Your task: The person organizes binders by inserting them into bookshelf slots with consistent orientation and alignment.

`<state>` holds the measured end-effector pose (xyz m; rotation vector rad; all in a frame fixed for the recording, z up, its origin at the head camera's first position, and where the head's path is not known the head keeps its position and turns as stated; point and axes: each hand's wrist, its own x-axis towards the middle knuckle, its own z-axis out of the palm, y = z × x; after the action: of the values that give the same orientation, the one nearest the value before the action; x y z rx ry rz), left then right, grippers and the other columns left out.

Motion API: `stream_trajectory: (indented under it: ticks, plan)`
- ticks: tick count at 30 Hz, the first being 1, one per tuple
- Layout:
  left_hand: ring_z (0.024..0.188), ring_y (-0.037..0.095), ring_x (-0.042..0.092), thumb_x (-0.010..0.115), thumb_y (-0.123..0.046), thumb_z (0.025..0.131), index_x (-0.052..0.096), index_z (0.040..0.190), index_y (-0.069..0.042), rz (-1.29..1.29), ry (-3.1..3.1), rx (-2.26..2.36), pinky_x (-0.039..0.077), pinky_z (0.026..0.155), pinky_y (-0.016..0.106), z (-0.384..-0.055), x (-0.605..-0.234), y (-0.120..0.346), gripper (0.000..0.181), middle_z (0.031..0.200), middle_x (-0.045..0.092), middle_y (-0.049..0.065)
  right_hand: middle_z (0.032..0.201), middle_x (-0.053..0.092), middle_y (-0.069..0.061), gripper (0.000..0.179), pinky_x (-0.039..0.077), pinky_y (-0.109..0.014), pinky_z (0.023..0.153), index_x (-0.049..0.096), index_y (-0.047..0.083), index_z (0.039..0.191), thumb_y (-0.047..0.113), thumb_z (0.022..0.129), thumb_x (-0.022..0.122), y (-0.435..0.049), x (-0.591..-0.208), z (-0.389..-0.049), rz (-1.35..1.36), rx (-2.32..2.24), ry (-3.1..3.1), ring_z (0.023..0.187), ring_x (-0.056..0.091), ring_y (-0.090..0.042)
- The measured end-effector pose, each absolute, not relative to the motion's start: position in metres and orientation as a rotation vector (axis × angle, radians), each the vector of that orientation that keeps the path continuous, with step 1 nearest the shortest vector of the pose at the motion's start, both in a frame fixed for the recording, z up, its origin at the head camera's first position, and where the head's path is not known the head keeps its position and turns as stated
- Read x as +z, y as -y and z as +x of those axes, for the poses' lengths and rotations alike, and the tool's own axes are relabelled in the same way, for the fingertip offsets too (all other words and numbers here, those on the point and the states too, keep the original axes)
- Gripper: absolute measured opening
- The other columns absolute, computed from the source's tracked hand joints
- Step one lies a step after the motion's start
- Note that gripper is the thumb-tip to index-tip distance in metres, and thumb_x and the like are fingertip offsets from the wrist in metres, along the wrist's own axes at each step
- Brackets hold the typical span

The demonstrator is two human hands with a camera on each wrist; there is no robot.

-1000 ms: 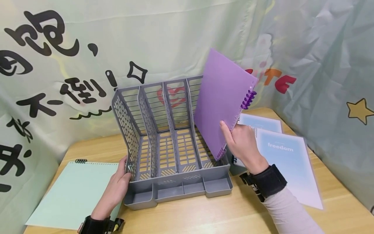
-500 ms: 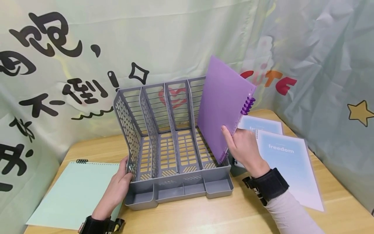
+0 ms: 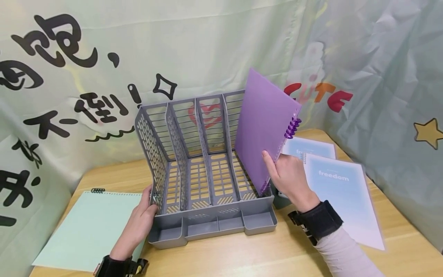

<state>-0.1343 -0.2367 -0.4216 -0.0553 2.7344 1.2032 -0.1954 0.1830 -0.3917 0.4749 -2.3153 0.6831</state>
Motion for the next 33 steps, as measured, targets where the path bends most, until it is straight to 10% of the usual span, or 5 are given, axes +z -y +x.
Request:
stream_trajectory:
  ticks: [33]
  plan:
    - [0.154, 0.052, 0.039, 0.036, -0.007, 0.104, 0.011, 0.172, -0.012, -0.013, -2.804, 1.207, 0.035, 0.122, 0.073, -0.1316, -0.4226, 0.2364, 0.073, 0.168, 0.038, 0.032, 0.054, 0.019, 0.009, 0.056, 0.025, -0.030, 0.043, 0.024, 0.021, 0.054, 0.023, 0.101, 0.055, -0.1828, -0.3974, -0.1926, 0.452, 0.629, 2.362, 0.045, 0.031, -0.016]
